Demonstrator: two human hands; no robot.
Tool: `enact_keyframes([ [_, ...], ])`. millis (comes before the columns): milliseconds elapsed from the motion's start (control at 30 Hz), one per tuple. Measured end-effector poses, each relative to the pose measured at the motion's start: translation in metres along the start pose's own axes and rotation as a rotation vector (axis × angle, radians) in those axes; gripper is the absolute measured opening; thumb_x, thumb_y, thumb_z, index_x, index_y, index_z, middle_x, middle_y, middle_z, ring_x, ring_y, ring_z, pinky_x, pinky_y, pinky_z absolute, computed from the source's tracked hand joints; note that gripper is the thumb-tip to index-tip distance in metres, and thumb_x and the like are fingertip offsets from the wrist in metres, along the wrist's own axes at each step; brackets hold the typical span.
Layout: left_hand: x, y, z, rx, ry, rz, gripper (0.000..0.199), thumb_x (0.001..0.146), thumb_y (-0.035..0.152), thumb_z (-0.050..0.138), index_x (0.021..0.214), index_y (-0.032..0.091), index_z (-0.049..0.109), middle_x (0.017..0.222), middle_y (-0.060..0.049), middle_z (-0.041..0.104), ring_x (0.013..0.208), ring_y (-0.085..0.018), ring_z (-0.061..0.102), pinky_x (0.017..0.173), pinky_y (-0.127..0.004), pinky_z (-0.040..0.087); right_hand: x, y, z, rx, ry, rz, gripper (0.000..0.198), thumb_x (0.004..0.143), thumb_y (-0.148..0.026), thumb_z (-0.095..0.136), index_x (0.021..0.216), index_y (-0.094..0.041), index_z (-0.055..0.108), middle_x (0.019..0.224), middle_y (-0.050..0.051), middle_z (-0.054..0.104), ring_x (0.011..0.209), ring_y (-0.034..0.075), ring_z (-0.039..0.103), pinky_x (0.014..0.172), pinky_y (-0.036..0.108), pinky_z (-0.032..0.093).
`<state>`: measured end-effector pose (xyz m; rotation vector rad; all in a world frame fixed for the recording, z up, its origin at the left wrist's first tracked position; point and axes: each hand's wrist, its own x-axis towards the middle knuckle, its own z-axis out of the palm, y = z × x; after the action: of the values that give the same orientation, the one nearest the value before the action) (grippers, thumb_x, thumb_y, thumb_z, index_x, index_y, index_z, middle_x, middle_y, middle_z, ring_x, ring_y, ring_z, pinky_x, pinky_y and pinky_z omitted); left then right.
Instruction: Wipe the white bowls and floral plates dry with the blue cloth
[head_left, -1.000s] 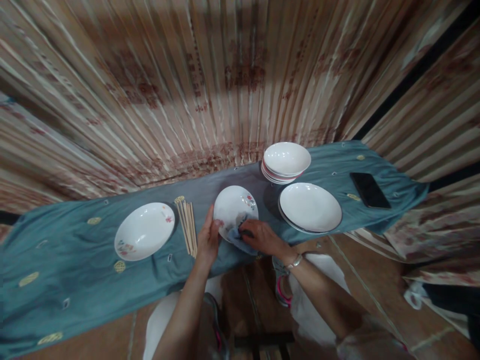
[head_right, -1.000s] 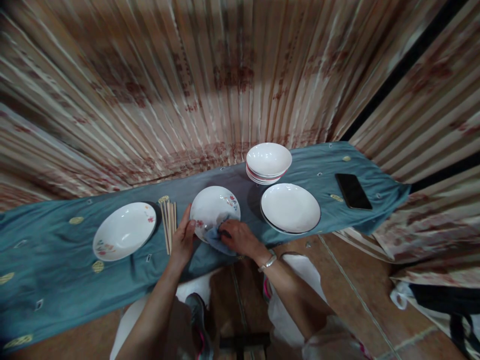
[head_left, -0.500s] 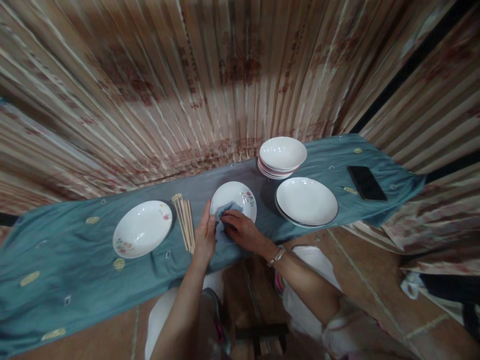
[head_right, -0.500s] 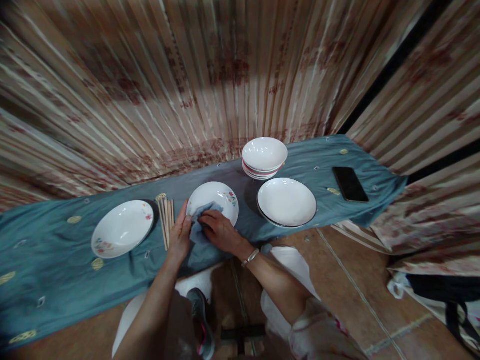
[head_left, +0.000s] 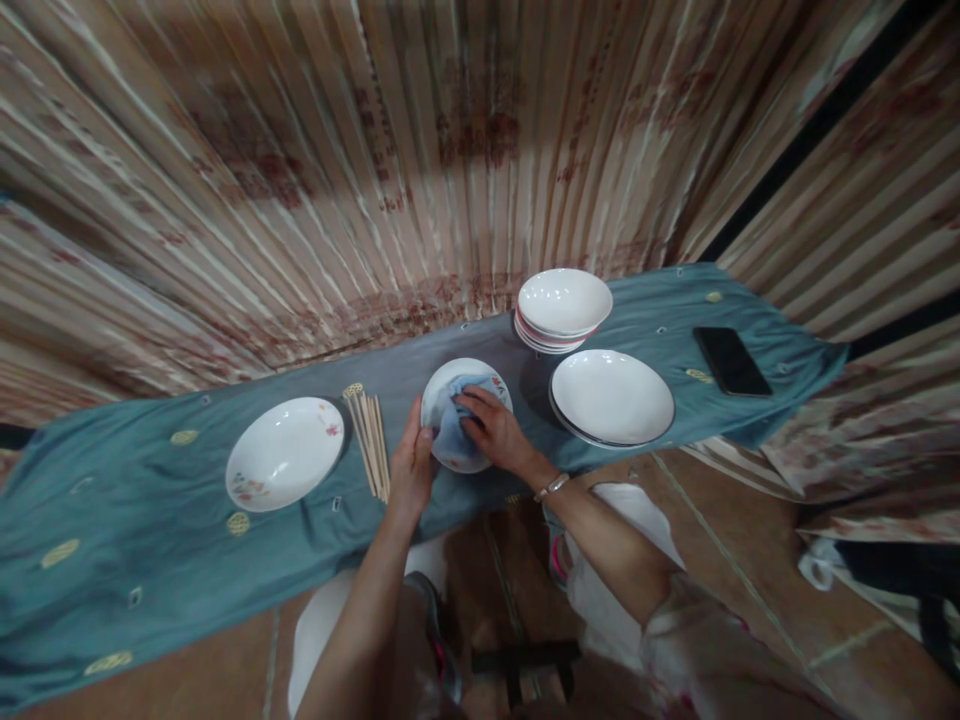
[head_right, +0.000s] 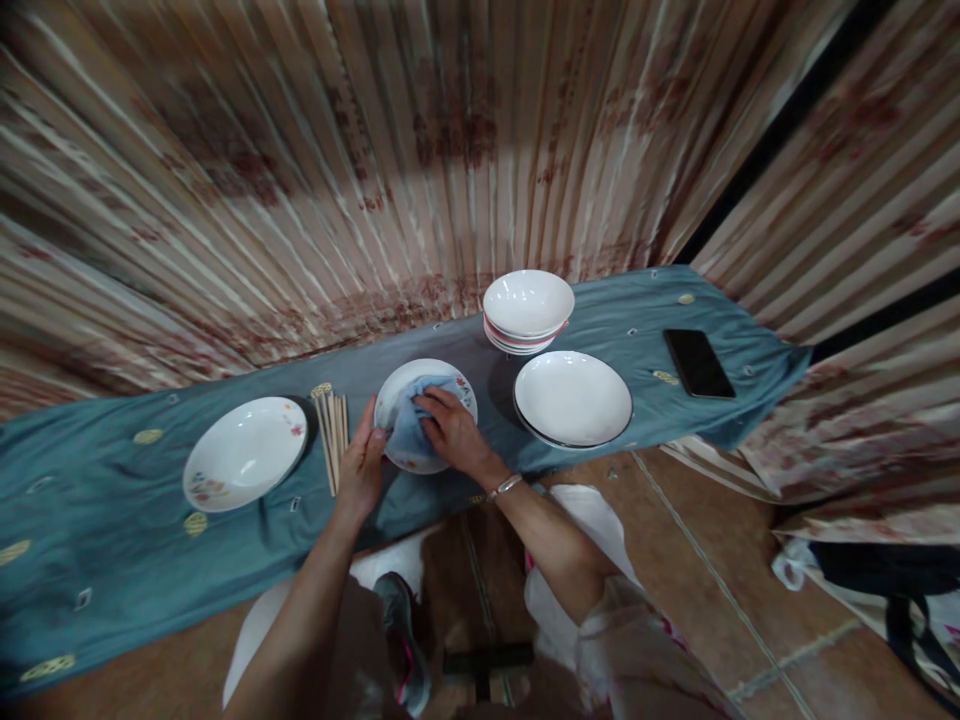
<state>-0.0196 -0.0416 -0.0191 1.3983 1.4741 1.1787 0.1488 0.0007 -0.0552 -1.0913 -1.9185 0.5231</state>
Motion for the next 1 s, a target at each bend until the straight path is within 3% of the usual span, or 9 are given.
enact_keyframes([
  [233, -0.002, 0.001, 0.002, -0.077, 0.005, -0.121, 0.076, 0.089, 0.058, 0.048, 0.15, 0.014, 0.039, 0.133, -0.015, 0.06, 0.104, -0.025, 0.065, 0.081, -0.034, 0.056, -0.02, 0.01, -0.001, -0.066, 0.022, 0.04, 0.037, 0.09, -0.018, 0.052, 0.126, -0.016, 0.061, 0.132, 0.015, 0.059, 0.126, 0.025, 0.054, 0.11, 0.044, 0.044],
  [400, 0.0, 0.002, 0.002, -0.033, 0.037, -0.026, 0.07, 0.09, 0.056, 0.047, 0.146, 0.014, 0.045, 0.134, -0.013, 0.061, 0.122, -0.025, 0.057, 0.099, -0.034, 0.048, -0.038, 0.0, 0.001, -0.052, 0.01, -0.006, 0.03, 0.089, -0.02, 0.056, 0.119, -0.018, 0.064, 0.128, 0.015, 0.062, 0.122, 0.024, 0.058, 0.105, 0.044, 0.048],
  [533, 0.0, 0.004, 0.001, 0.047, 0.021, -0.021, 0.063, 0.093, 0.047, 0.043, 0.146, 0.014, 0.045, 0.13, -0.012, 0.064, 0.115, -0.023, 0.061, 0.1, -0.036, 0.047, -0.041, -0.017, 0.003, -0.002, -0.047, -0.088, 0.027, 0.09, -0.017, 0.054, 0.114, -0.018, 0.067, 0.123, 0.014, 0.064, 0.116, 0.023, 0.061, 0.102, 0.041, 0.052],
  [633, 0.001, 0.005, 0.0, 0.098, 0.008, 0.009, 0.059, 0.095, 0.043, 0.039, 0.147, 0.015, 0.043, 0.139, -0.011, 0.059, 0.122, -0.023, 0.059, 0.106, -0.036, 0.043, -0.037, -0.027, 0.007, 0.039, -0.077, -0.126, 0.028, 0.091, -0.015, 0.052, 0.115, -0.017, 0.067, 0.122, 0.014, 0.065, 0.115, 0.022, 0.061, 0.101, 0.041, 0.052],
  [767, 0.003, 0.002, 0.001, 0.097, 0.0, 0.039, 0.057, 0.096, 0.04, 0.038, 0.148, 0.018, 0.042, 0.148, -0.008, 0.051, 0.137, -0.021, 0.046, 0.115, -0.035, 0.034, -0.025, -0.032, 0.014, 0.08, -0.071, -0.137, 0.034, 0.091, -0.012, 0.05, 0.122, -0.018, 0.063, 0.125, 0.014, 0.063, 0.121, 0.021, 0.058, 0.105, 0.041, 0.049],
  [1000, 0.004, 0.0, 0.0, 0.02, -0.015, 0.058, 0.058, 0.095, 0.045, 0.042, 0.146, 0.019, 0.045, 0.152, -0.009, 0.046, 0.142, -0.021, 0.04, 0.12, -0.036, 0.025, -0.007, -0.035, 0.028, 0.044, -0.001, -0.127, 0.049, 0.095, -0.015, 0.043, 0.143, -0.015, 0.045, 0.146, 0.019, 0.047, 0.139, 0.025, 0.042, 0.117, 0.047, 0.037],
])
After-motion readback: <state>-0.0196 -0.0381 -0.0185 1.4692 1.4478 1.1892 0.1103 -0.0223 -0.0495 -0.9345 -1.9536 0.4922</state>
